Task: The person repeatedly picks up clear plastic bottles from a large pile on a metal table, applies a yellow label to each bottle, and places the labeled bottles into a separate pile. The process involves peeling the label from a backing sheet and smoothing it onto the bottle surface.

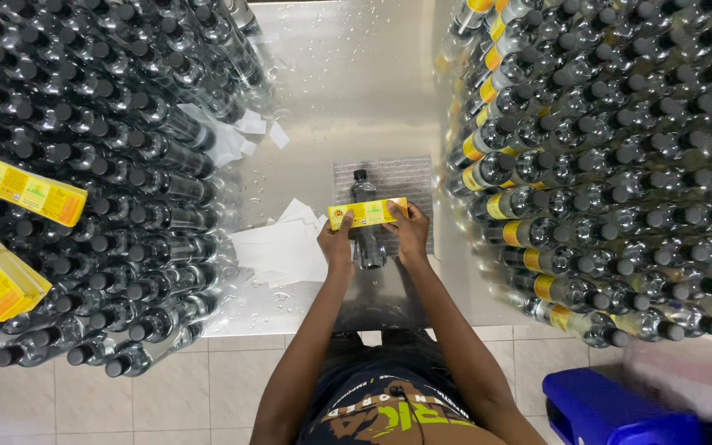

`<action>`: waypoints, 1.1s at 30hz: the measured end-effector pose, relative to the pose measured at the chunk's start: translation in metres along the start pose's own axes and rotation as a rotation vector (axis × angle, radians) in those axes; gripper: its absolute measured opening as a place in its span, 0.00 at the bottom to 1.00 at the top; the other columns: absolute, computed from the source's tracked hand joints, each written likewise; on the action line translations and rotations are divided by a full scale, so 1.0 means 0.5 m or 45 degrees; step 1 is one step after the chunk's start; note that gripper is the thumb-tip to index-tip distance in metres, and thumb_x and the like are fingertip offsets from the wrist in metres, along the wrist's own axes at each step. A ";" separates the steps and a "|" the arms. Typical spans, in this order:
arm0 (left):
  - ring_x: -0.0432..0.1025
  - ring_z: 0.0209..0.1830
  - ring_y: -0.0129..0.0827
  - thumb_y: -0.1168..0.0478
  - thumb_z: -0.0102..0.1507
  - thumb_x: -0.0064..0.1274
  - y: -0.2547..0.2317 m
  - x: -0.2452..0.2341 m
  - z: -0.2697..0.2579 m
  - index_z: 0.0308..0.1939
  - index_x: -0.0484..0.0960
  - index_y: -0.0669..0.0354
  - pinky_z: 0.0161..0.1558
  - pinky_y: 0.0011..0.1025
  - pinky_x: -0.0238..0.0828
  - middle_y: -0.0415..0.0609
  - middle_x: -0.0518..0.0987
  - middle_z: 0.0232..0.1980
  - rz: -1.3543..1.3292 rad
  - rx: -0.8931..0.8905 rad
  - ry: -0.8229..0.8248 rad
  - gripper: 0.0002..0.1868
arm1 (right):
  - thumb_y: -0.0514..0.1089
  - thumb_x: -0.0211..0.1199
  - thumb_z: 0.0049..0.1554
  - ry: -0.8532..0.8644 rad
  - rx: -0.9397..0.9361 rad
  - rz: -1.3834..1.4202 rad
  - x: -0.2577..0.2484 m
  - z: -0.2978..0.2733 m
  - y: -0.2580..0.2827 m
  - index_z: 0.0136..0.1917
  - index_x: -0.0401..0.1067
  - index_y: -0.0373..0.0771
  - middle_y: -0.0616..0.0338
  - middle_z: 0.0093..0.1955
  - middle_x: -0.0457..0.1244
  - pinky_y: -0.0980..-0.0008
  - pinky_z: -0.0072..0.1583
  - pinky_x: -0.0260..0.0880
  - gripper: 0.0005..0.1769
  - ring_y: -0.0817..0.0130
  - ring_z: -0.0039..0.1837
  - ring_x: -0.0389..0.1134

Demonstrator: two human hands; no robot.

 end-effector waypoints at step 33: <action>0.74 0.51 0.38 0.50 0.69 0.71 -0.002 0.003 0.000 0.52 0.87 0.58 0.65 0.47 0.63 0.50 0.84 0.48 0.084 0.002 0.041 0.17 | 0.45 0.78 0.63 -0.019 0.025 -0.050 0.003 -0.008 0.010 0.59 0.77 0.33 0.48 0.58 0.60 0.48 0.63 0.81 0.18 0.54 0.64 0.67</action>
Point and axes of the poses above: each hand's wrist, its own z-axis towards the middle knuckle, its own x-axis out of the palm, y = z × x, the point moved 9 cm from there along z, towards the middle knuckle
